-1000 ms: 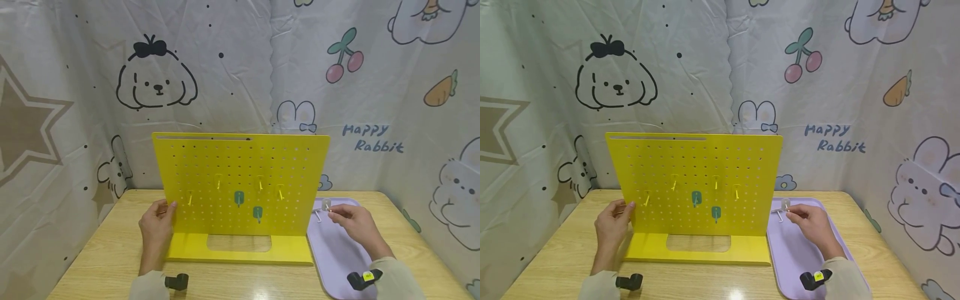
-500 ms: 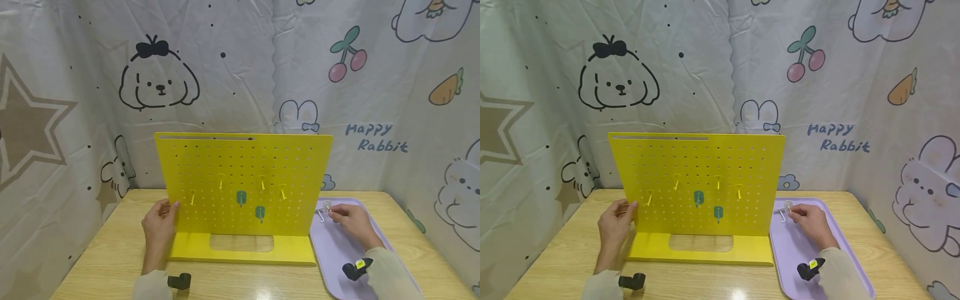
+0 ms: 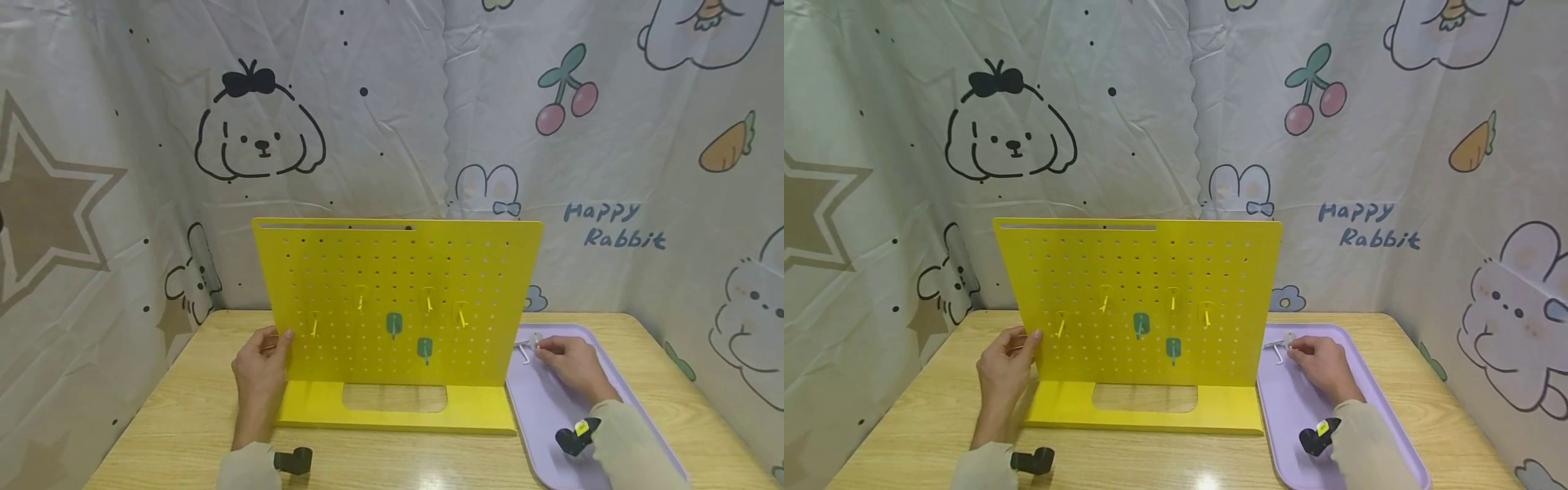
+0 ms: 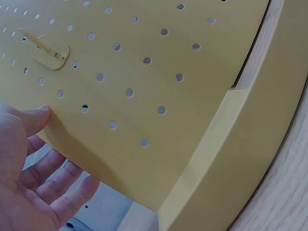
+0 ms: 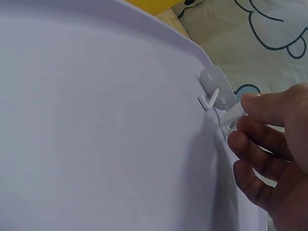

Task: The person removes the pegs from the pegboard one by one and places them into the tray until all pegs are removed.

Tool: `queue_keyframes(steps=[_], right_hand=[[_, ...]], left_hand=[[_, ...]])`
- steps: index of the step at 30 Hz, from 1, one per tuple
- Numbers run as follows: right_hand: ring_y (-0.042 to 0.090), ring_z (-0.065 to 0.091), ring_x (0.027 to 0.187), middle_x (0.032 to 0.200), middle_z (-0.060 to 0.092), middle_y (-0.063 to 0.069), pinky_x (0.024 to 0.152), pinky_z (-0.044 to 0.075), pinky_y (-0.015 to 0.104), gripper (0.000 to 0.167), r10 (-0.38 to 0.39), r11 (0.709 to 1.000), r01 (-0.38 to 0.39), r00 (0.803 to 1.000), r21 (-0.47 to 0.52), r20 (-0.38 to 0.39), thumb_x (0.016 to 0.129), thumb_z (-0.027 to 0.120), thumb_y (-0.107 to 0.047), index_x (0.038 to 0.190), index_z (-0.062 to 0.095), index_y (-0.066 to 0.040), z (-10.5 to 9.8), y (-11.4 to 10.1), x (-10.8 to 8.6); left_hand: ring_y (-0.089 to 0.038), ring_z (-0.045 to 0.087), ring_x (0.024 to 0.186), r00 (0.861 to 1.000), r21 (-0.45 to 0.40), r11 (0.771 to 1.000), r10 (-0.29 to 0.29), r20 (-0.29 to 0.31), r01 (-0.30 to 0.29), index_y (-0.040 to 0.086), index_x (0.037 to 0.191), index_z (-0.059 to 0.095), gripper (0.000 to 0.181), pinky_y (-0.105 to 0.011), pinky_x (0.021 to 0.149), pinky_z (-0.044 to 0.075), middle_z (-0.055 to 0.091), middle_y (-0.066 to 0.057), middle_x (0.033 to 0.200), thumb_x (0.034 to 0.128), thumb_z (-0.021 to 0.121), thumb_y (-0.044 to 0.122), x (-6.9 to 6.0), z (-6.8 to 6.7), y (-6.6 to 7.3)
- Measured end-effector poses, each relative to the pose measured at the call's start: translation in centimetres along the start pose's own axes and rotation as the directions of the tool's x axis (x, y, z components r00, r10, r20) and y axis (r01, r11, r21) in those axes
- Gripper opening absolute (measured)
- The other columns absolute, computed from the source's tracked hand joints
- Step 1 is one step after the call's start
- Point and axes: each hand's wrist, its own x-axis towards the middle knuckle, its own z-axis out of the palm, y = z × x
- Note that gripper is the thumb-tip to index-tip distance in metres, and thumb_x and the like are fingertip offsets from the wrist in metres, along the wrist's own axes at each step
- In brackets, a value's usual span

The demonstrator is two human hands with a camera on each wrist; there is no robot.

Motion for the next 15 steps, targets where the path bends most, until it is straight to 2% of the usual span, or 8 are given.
queue_keyframes(steps=[3, 9, 12, 15], right_hand=[[0.030, 0.063, 0.094, 0.107, 0.070, 0.017, 0.080, 0.053, 0.049, 0.026, 0.002, 1.000, -0.002, 1.000, -0.002, 0.000, 0.096, 0.068, -0.018, 0.113, 0.071, 0.002, 0.0, 0.0, -0.1], [0.028, 0.062, 0.092, 0.106, 0.070, 0.016, 0.078, 0.052, 0.047, 0.027, -0.002, 1.000, 0.002, 1.000, -0.012, 0.007, 0.096, 0.068, -0.019, 0.115, 0.071, 0.000, -0.2, -0.2, -0.3], [0.029, 0.062, 0.093, 0.108, 0.069, 0.016, 0.080, 0.052, 0.048, 0.029, -0.010, 1.000, 0.010, 1.000, -0.013, 0.004, 0.096, 0.069, -0.020, 0.116, 0.070, 0.000, -0.5, -0.4, -0.7], [0.032, 0.061, 0.097, 0.112, 0.068, 0.018, 0.081, 0.052, 0.050, 0.031, -0.025, 1.000, 0.025, 1.000, -0.009, -0.009, 0.096, 0.069, -0.022, 0.117, 0.070, 0.000, -0.8, -0.8, -1.1]], left_hand=[[-0.026, 0.068, 0.096, 1.000, 0.000, 1.000, 0.009, 0.001, -0.009, 0.008, 0.120, 0.068, 0.038, -0.015, 0.071, 0.051, 0.069, -0.010, 0.106, 0.0976, 0.066, 0.039, 0.0, 0.0, 0.0], [-0.027, 0.068, 0.096, 1.000, 0.016, 1.000, 0.018, -0.007, -0.018, 0.008, 0.121, 0.068, 0.040, -0.034, 0.078, 0.057, 0.069, -0.010, 0.106, 0.0978, 0.065, 0.040, 0.0, 0.0, 0.0], [-0.027, 0.068, 0.096, 1.000, 0.018, 1.000, 0.011, -0.005, -0.011, 0.009, 0.121, 0.068, 0.040, -0.034, 0.078, 0.057, 0.069, -0.010, 0.106, 0.0976, 0.065, 0.041, 0.0, 0.0, 0.0], [-0.026, 0.068, 0.095, 1.000, 0.020, 1.000, 0.012, -0.005, -0.012, 0.009, 0.121, 0.068, 0.040, -0.028, 0.076, 0.057, 0.070, -0.010, 0.105, 0.0976, 0.065, 0.040, 0.0, 0.0, -0.1]])
